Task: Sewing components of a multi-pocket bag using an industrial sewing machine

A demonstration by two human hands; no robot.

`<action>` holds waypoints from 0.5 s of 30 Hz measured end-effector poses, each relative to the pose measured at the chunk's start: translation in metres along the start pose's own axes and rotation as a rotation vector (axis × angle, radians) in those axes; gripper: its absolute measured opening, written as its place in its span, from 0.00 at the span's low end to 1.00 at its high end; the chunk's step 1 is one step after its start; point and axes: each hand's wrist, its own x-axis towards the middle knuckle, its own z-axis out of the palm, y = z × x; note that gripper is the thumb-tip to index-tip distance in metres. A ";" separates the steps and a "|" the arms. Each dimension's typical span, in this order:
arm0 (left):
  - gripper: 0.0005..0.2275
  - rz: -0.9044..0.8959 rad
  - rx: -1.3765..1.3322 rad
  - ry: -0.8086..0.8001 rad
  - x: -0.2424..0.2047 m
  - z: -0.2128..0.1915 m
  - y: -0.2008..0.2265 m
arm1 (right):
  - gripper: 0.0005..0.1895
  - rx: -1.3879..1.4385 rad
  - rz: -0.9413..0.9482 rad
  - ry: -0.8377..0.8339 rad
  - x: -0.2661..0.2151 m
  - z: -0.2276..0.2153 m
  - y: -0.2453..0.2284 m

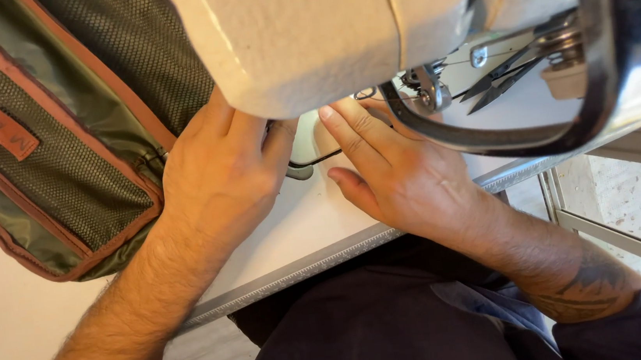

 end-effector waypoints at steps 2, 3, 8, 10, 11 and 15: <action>0.04 0.001 0.014 -0.015 0.000 0.001 0.001 | 0.23 -0.003 -0.001 -0.020 -0.001 0.002 0.000; 0.05 0.005 0.027 -0.026 0.000 0.002 0.001 | 0.24 -0.012 -0.002 -0.039 0.000 0.002 0.000; 0.04 -0.079 -0.081 -0.089 0.006 -0.005 0.003 | 0.27 -0.073 0.036 -0.067 0.000 0.001 -0.004; 0.06 -0.092 -0.096 -0.119 0.009 -0.008 0.002 | 0.28 -0.089 0.045 -0.071 0.000 0.001 -0.004; 0.06 -0.065 -0.073 -0.109 0.011 -0.010 0.001 | 0.29 -0.080 0.037 -0.069 0.001 0.001 -0.004; 0.08 -0.046 -0.070 -0.107 0.012 -0.009 0.001 | 0.32 -0.075 0.045 -0.094 0.001 0.002 -0.005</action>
